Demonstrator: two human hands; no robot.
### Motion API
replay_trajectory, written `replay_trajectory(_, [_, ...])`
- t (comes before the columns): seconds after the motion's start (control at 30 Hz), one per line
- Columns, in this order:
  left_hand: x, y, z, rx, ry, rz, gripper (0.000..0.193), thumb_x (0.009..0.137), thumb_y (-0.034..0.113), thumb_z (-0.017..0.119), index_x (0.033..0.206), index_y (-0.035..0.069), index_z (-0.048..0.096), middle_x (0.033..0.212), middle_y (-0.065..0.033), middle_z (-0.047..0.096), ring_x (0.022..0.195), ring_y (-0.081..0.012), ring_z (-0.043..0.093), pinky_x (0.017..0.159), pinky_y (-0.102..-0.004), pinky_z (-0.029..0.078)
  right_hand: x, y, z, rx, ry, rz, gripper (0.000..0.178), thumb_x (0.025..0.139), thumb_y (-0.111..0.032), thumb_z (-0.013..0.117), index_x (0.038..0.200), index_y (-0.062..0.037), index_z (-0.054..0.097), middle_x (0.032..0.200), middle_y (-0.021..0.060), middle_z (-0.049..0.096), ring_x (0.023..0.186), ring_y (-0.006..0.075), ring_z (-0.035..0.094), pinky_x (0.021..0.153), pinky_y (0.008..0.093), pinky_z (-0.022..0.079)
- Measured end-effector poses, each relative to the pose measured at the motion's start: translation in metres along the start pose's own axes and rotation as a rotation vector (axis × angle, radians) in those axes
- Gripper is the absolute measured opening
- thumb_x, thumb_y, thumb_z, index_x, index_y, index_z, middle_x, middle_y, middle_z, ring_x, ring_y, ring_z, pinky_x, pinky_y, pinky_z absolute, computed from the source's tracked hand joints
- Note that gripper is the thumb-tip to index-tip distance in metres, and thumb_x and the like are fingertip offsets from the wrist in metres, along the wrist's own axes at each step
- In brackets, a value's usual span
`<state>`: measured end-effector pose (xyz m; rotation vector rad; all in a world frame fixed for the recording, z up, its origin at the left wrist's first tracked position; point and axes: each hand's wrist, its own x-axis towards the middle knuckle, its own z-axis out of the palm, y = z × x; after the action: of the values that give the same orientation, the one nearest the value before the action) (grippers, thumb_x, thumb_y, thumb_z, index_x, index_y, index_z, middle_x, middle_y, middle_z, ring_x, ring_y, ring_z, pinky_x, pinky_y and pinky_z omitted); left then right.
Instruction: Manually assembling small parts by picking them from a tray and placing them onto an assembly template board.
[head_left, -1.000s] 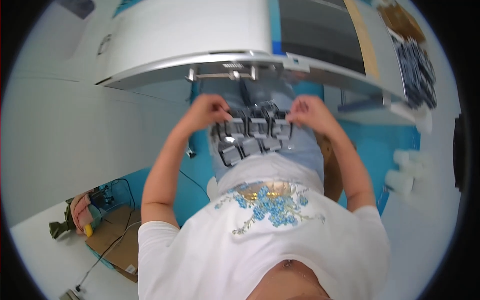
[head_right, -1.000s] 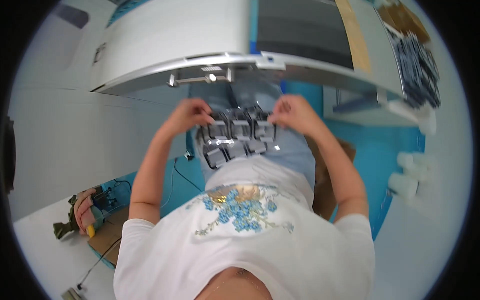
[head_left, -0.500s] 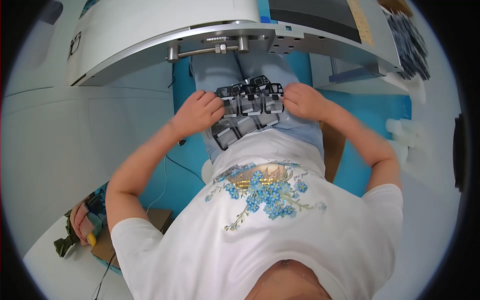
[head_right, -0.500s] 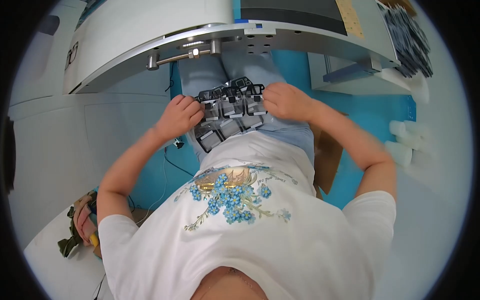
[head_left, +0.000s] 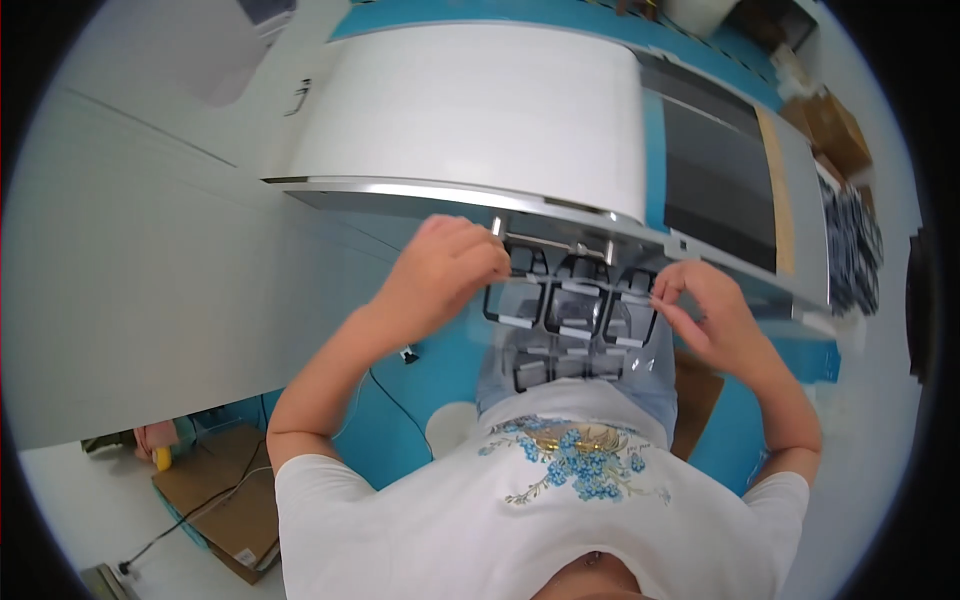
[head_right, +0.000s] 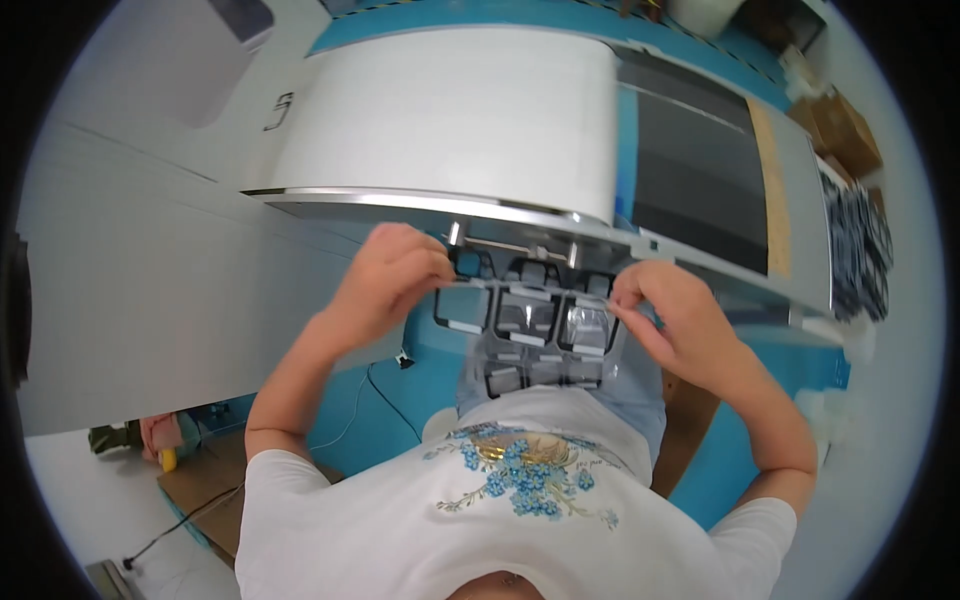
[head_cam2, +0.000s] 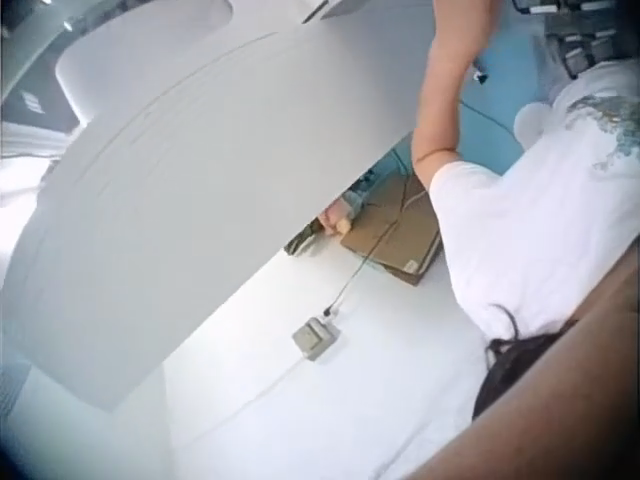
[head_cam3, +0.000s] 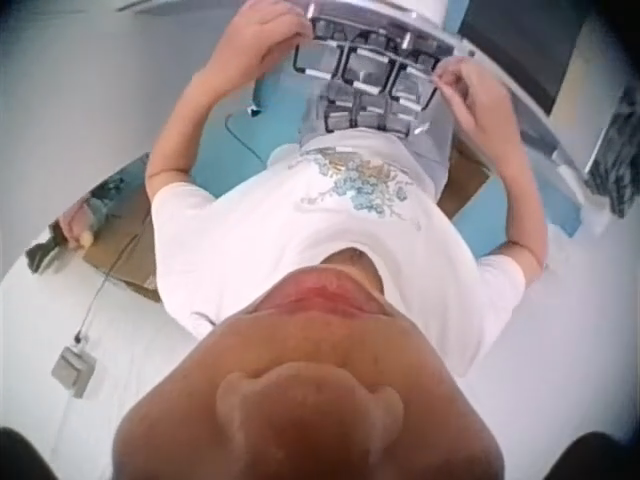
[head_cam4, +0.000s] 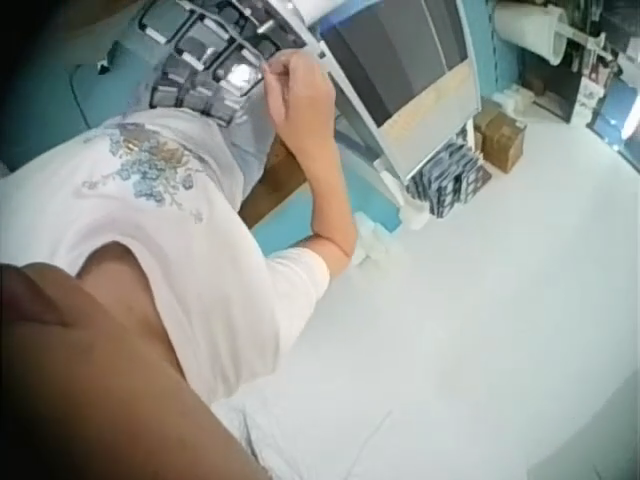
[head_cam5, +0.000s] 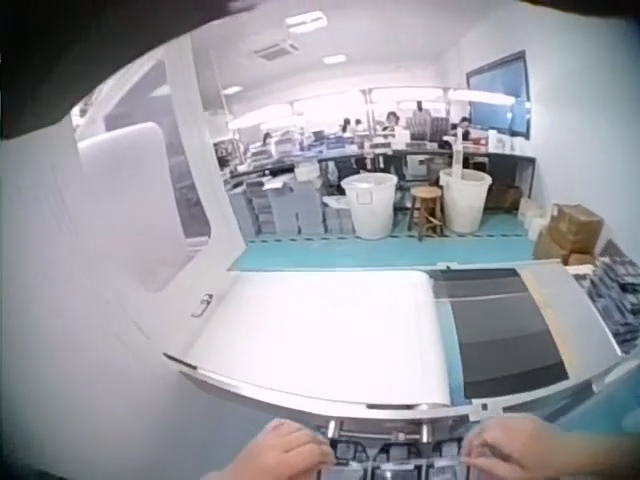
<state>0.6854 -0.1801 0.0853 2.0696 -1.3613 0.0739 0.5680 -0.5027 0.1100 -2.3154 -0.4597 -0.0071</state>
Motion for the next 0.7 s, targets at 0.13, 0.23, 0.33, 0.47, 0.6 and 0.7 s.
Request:
replay_trajectory(0.13, [0.016, -0.046, -0.074, 0.091, 0.05, -0.074, 0.012, 0.078, -0.001, 0.065, 0.086, 0.005, 0.058, 0.084, -0.006, 0.061, 0.081, -0.0269, 0.059, 0.078, -0.0373, 0.046, 0.102, -0.015, -0.012, 0.074, -0.026, -0.054, 0.014, 0.085, -0.003, 0.067, 0.084, -0.0003, 0.054, 0.08, 0.009, 0.06, 0.073, 0.0181, 0.059, 0.071, 0.0299, 0.049])
replay_trajectory(0.23, [0.029, -0.097, -0.113, -0.071, 0.163, -0.311, 0.008, 0.084, -0.001, 0.063, 0.088, 0.001, 0.057, 0.086, -0.0101, 0.062, 0.082, -0.0263, 0.059, 0.076, -0.0366, 0.047, 0.188, 0.001, -0.002, 0.134, -0.036, -0.111, 0.016, 0.087, -0.008, 0.068, 0.083, -0.0006, 0.054, 0.076, 0.0057, 0.06, 0.069, 0.0135, 0.058, 0.068, 0.0282, 0.049])
replay_trajectory(0.33, [0.042, -0.16, -0.144, 0.014, 0.127, -0.447, 0.006, 0.089, 0.0, 0.06, 0.09, -0.001, 0.055, 0.087, -0.013, 0.063, 0.081, -0.0261, 0.059, 0.074, -0.036, 0.047, 0.27, 0.012, 0.014, 0.089, -0.069, -0.116, 0.018, 0.087, -0.011, 0.07, 0.081, -0.0019, 0.055, 0.074, 0.0046, 0.06, 0.067, 0.0127, 0.057, 0.064, 0.0273, 0.047])
replay_trajectory(0.47, [0.058, -0.212, -0.145, 0.206, 0.109, -0.546, 0.003, 0.09, -0.001, 0.057, 0.09, -0.001, 0.054, 0.087, -0.0146, 0.064, 0.078, -0.0299, 0.059, 0.072, -0.0377, 0.047, 0.334, 0.034, 0.026, 0.024, -0.119, -0.06, 0.021, 0.085, -0.014, 0.072, 0.079, -0.0026, 0.056, 0.072, 0.0044, 0.06, 0.066, 0.0117, 0.057, 0.06, 0.0271, 0.045])
replay_trajectory(0.6, [0.071, -0.234, -0.147, 0.418, 0.067, -0.576, 0.005, 0.088, 0.003, 0.054, 0.085, -0.001, 0.052, 0.084, -0.0164, 0.063, 0.076, -0.0327, 0.057, 0.069, -0.0405, 0.046, 0.365, 0.047, 0.034, 0.088, -0.203, -0.022, 0.022, 0.083, -0.016, 0.073, 0.078, -0.0038, 0.056, 0.071, 0.0037, 0.061, 0.063, 0.0102, 0.056, 0.057, 0.0269, 0.044])
replay_trajectory(0.7, [0.079, -0.235, -0.144, 0.54, -0.035, -0.639, 0.003, 0.086, 0.001, 0.05, 0.083, -0.001, 0.052, 0.083, -0.0173, 0.062, 0.074, -0.0308, 0.058, 0.068, -0.0395, 0.045, 0.372, 0.053, 0.039, 0.104, -0.243, 0.003, 0.021, 0.084, -0.016, 0.072, 0.078, -0.0037, 0.057, 0.071, 0.0038, 0.061, 0.063, 0.0104, 0.056, 0.057, 0.0268, 0.044])
